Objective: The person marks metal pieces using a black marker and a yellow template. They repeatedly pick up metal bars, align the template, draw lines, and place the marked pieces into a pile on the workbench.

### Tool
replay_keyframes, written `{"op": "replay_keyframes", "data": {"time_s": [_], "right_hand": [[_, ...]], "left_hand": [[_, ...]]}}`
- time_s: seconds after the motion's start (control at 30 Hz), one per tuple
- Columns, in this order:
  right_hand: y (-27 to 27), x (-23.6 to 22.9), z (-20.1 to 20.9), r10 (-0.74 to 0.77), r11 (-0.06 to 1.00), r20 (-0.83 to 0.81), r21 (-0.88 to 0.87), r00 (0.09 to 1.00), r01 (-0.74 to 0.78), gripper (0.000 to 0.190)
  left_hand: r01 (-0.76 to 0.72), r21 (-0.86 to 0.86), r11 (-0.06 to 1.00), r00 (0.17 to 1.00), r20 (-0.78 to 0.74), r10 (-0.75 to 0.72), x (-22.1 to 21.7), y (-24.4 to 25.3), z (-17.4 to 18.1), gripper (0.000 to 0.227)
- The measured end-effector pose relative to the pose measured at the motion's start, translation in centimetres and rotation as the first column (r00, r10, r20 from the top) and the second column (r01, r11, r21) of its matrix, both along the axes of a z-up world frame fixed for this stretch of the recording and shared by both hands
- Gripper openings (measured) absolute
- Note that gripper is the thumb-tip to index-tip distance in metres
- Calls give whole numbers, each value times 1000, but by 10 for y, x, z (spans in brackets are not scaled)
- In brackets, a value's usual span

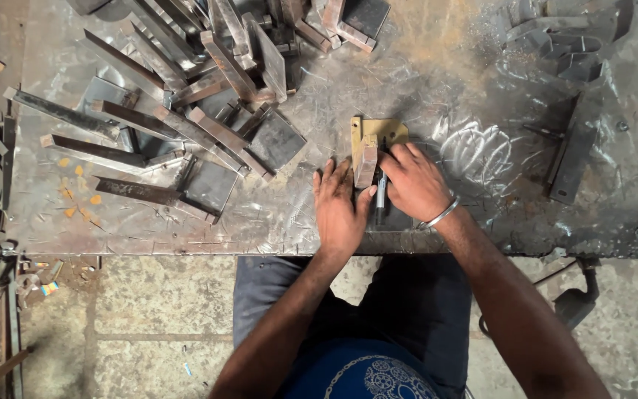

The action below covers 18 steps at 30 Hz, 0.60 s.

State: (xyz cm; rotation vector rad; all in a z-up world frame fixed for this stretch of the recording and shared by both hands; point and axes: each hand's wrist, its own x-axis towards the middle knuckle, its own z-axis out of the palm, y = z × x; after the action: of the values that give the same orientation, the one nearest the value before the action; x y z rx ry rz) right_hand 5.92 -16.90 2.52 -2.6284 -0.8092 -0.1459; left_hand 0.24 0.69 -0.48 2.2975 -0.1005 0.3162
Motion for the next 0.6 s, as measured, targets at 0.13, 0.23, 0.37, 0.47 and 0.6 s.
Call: {"op": "replay_keyframes", "data": {"time_s": [0.13, 0.23, 0.37, 0.47, 0.6], "right_hand": [[-2, 0, -1, 6, 1000, -16, -11, 1000, -6, 53], [-2, 0, -5, -6, 1000, -12, -18, 1000, 5, 56], [-3, 0, -6, 1, 1000, 3, -19, 1000, -1, 55], [-3, 1, -7, -22, 999, -96, -49, 995, 18, 56], [-4, -1, -13, -19, 999, 3, -37, 1000, 19, 59]], "left_hand": [[23, -77, 997, 999, -36, -26, -2, 3, 5, 54], [46, -98, 994, 999, -3, -47, -1, 0, 6, 63], [57, -83, 995, 997, -49, -61, 3, 3, 11, 63], [70, -101, 992, 992, -100, -80, 1, 8, 12, 59], [76, -80, 994, 995, -55, -81, 2, 7, 9, 56]]}}
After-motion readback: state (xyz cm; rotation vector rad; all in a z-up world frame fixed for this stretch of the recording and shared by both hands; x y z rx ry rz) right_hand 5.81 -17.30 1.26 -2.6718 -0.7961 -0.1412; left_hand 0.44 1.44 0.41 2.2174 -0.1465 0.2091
